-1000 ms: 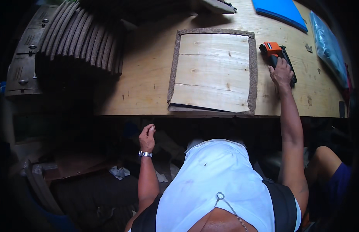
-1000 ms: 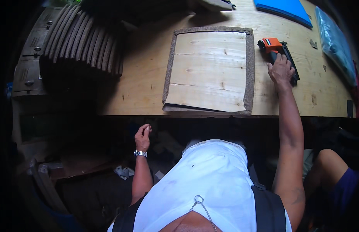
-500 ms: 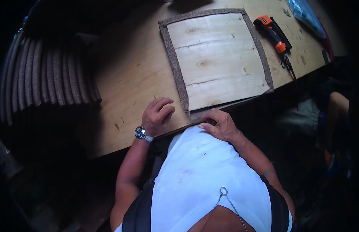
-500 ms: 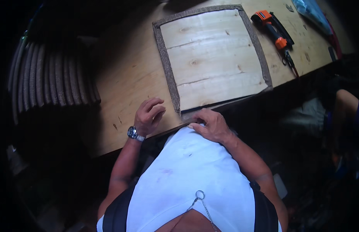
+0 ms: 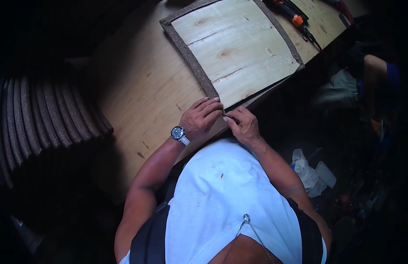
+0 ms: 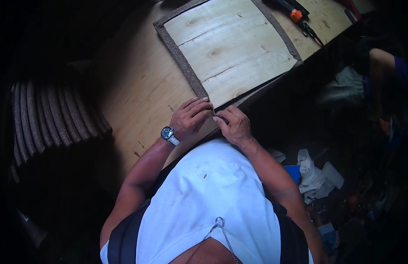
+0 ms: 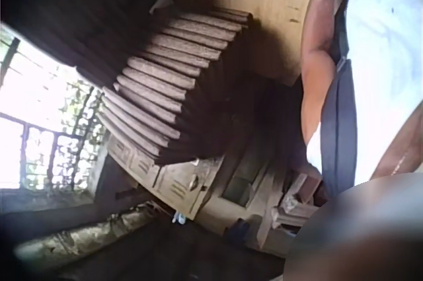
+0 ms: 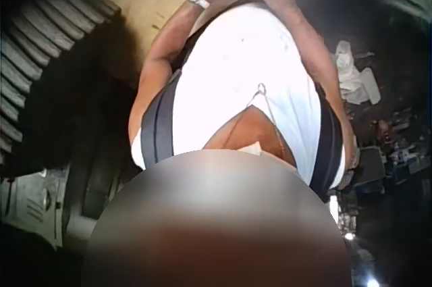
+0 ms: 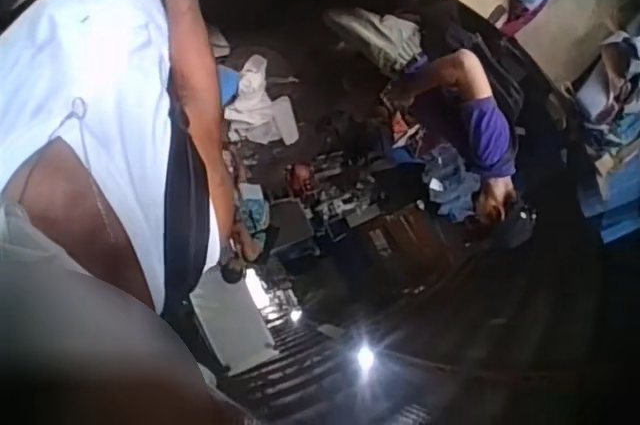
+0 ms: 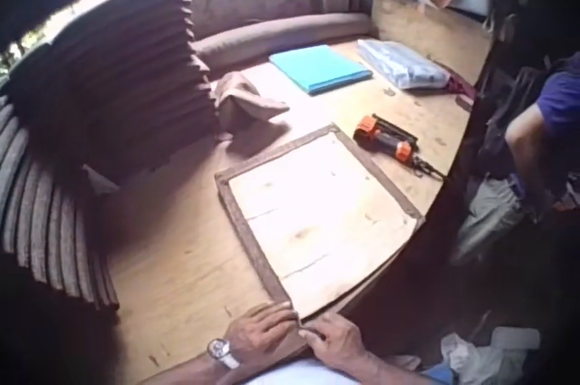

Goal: Attaching fabric and padding to a wooden board using a pneumatic staple gun.

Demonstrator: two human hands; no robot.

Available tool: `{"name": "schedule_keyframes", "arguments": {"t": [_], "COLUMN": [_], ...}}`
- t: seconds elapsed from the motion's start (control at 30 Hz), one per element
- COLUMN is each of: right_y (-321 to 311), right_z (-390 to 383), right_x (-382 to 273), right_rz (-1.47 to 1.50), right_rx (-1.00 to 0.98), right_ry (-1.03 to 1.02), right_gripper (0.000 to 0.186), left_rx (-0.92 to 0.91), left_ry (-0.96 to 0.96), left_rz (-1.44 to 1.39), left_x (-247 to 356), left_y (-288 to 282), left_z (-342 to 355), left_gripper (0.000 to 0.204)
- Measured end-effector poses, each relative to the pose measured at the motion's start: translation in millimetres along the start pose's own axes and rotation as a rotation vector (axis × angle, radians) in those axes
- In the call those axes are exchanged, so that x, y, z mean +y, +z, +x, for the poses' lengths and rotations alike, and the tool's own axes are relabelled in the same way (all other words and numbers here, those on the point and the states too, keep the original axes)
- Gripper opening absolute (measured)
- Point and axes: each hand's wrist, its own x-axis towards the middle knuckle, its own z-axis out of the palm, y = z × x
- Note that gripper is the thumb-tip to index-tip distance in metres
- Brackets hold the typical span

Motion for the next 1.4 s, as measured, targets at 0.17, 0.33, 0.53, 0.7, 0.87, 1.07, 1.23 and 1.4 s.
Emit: {"name": "schedule_keyframes", "arguments": {"t": [0.17, 0.33, 0.53, 0.7, 0.87, 1.07, 1.23, 1.4], "right_y": [9.7, 4.4, 3.5, -3.9, -18.9, -30.0, -39.9, -25.4], "right_z": [-0.3, 5.9, 32.0, 46.0, 59.6, 74.7, 110.7, 175.2], "right_x": [4.4, -6.5, -14.8, -18.9, -20.5, -16.2, 3.5, 33.6], "right_rz": [0.194, 0.227, 0.160, 0.145, 0.298, 0.310, 0.106, -0.590], "right_rx": [0.025, -0.040, -0.145, -0.258, -0.456, -0.641, -0.588, -0.010], "right_ry": [0.221, 0.496, 0.534, 0.537, 0.625, 0.595, 0.179, -0.624], "right_gripper": [0.012, 0.020, 0.030, 0.029, 0.023, 0.029, 0.032, 0.057], "left_rx": [-0.010, 0.053, 0.353, 0.572, 0.682, 0.824, 0.834, 0.700], "left_ry": [-0.003, -0.065, -0.317, -0.457, -0.483, -0.564, -0.531, -0.487], "left_rz": [0.044, -0.053, -0.055, -0.006, 0.122, 0.225, 0.249, 0.384], "left_x": [-6.8, 7.8, 27.3, 34.6, 44.5, 63.0, 59.9, 71.9], "left_y": [9.6, 26.1, 52.8, 77.0, 84.8, 100.8, 104.4, 100.3], "left_z": [-4.5, -7.1, -4.7, 3.2, 2.3, 4.2, 2.9, 3.4], "left_gripper": [0.037, 0.033, 0.033, 0.026, 0.020, 0.024, 0.031, 0.039]}}
